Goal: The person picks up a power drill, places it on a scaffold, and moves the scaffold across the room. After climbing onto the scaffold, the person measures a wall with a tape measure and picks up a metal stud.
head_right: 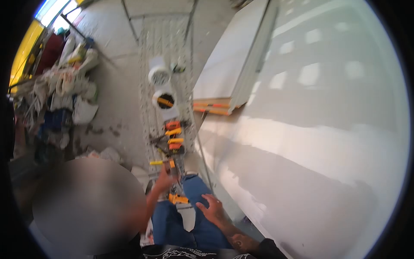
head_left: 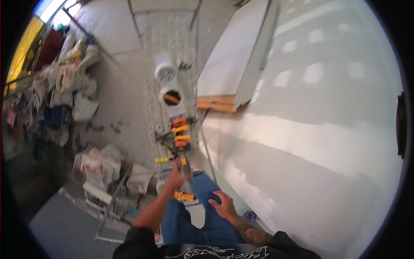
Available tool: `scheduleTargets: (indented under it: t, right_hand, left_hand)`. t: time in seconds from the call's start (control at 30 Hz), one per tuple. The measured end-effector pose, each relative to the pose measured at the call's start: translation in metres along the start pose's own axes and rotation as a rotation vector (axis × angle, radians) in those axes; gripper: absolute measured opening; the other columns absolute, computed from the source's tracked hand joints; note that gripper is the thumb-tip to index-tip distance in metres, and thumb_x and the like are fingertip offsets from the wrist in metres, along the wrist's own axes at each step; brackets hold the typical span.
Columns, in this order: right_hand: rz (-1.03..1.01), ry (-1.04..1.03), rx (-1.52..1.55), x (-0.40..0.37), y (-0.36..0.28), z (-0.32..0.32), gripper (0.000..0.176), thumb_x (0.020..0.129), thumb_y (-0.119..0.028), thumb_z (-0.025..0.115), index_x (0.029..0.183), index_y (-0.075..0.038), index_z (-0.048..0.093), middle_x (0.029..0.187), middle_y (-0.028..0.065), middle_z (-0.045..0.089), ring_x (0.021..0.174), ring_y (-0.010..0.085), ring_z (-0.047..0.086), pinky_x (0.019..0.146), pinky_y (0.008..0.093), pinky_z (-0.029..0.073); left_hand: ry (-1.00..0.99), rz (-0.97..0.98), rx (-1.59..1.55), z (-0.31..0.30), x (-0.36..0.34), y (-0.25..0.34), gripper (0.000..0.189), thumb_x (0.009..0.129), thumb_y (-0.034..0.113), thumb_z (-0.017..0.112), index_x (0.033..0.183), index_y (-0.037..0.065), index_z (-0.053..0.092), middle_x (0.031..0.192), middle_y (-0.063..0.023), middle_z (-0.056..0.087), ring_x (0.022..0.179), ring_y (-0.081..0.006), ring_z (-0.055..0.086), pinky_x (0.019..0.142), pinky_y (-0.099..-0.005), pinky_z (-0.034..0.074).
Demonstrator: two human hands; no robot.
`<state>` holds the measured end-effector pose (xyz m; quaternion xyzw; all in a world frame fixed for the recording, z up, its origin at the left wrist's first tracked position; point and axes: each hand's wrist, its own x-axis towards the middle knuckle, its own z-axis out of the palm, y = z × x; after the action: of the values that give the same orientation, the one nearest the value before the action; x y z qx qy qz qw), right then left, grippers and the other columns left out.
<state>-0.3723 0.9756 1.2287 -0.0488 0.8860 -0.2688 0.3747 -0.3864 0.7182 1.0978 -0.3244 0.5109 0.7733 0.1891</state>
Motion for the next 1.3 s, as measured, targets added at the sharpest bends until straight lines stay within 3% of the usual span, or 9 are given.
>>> scheduleTargets:
  t: [0.03,0.13,0.23,0.37,0.5,0.67,1.0,1.2,1.3]
  right_hand:
    - [0.052,0.031,0.115,-0.005,-0.015,-0.007,0.05,0.089,-0.045,0.06,0.122,-0.008,0.058,0.12,0.013,0.059,0.118,0.0265,0.052,0.097,0.0386,0.042]
    - [0.36,-0.273,1.302,-0.049,-0.112,-0.063,0.049,0.095,-0.041,0.053,0.128,-0.005,0.051,0.117,0.0101,0.061,0.112,0.0209,0.055,0.091,0.0336,0.047]
    - [0.261,-0.354,1.375,-0.108,-0.171,-0.118,0.046,0.099,-0.038,0.047,0.129,-0.004,0.049,0.11,0.0066,0.061,0.101,0.0143,0.058,0.085,0.0317,0.049]
    - [-0.003,0.003,0.788,-0.185,-0.19,-0.168,0.046,0.086,-0.034,0.07,0.113,-0.003,0.05,0.094,0.0052,0.06,0.086,0.0115,0.058,0.078,0.0271,0.049]
    - [-0.113,0.35,0.339,-0.252,-0.214,-0.188,0.057,0.076,-0.037,0.08,0.105,-0.001,0.047,0.085,0.008,0.055,0.081,0.0153,0.056,0.076,0.0299,0.048]
    - [-0.449,0.597,-0.026,-0.307,-0.259,-0.211,0.069,0.073,-0.035,0.081,0.121,-0.002,0.044,0.086,0.0084,0.053,0.074,0.023,0.056,0.069,0.0358,0.045]
    - [-0.784,0.466,-0.193,-0.366,-0.242,-0.249,0.059,0.082,-0.042,0.069,0.124,-0.007,0.048,0.101,0.0147,0.055,0.092,0.0335,0.057,0.079,0.0413,0.046]
    - [-0.546,0.444,0.035,-0.379,-0.193,-0.222,0.045,0.085,-0.028,0.064,0.124,-0.008,0.053,0.107,0.0149,0.055,0.101,0.0309,0.055,0.091,0.04,0.043]
    - [-0.445,0.401,0.062,-0.374,-0.149,-0.226,0.043,0.087,-0.022,0.062,0.127,-0.007,0.053,0.109,0.0131,0.055,0.101,0.0244,0.055,0.091,0.0354,0.044]
  left_hand:
    - [-0.092,0.244,0.084,0.021,-0.041,-0.003,0.075,0.067,0.013,0.081,0.127,0.004,0.037,0.114,-0.0102,0.056,0.107,-0.0218,0.055,0.097,-0.0383,0.041]
    - [-0.329,0.277,0.01,0.084,-0.169,0.051,0.086,0.067,0.015,0.081,0.136,0.004,0.031,0.129,-0.0157,0.048,0.121,-0.0261,0.05,0.105,-0.0397,0.036]
    - [-0.293,0.567,0.491,0.101,-0.248,0.131,0.086,0.067,0.018,0.082,0.137,0.005,0.033,0.137,-0.0182,0.043,0.124,-0.0286,0.048,0.105,-0.0405,0.036]
    - [-0.51,0.59,0.593,0.109,-0.305,0.194,0.098,0.064,0.029,0.087,0.14,0.0,0.032,0.139,-0.0186,0.042,0.13,-0.0282,0.042,0.103,-0.0385,0.039]
    - [-0.44,0.032,-0.222,0.153,-0.375,0.238,0.051,0.089,0.017,0.063,0.132,-0.004,0.044,0.124,-0.0149,0.056,0.11,-0.0219,0.058,0.093,-0.0316,0.047]
    - [-0.26,0.31,-0.291,0.197,-0.414,0.247,0.028,0.094,0.011,0.057,0.117,-0.004,0.053,0.097,-0.0113,0.064,0.088,-0.0152,0.062,0.077,-0.0261,0.05]
    - [-0.605,0.262,0.243,0.188,-0.436,0.274,0.027,0.082,0.01,0.072,0.097,-0.001,0.052,0.091,-0.0116,0.063,0.084,-0.0168,0.063,0.074,-0.0277,0.051]
    - [-0.615,0.25,0.382,0.182,-0.454,0.323,0.031,0.078,0.004,0.071,0.102,-0.004,0.052,0.107,-0.0175,0.065,0.094,-0.0211,0.064,0.084,-0.0297,0.05]
    - [-0.549,0.382,0.061,0.159,-0.456,0.379,0.025,0.071,-0.009,0.057,0.094,-0.002,0.049,0.098,-0.0204,0.067,0.092,-0.0272,0.066,0.087,-0.037,0.052]
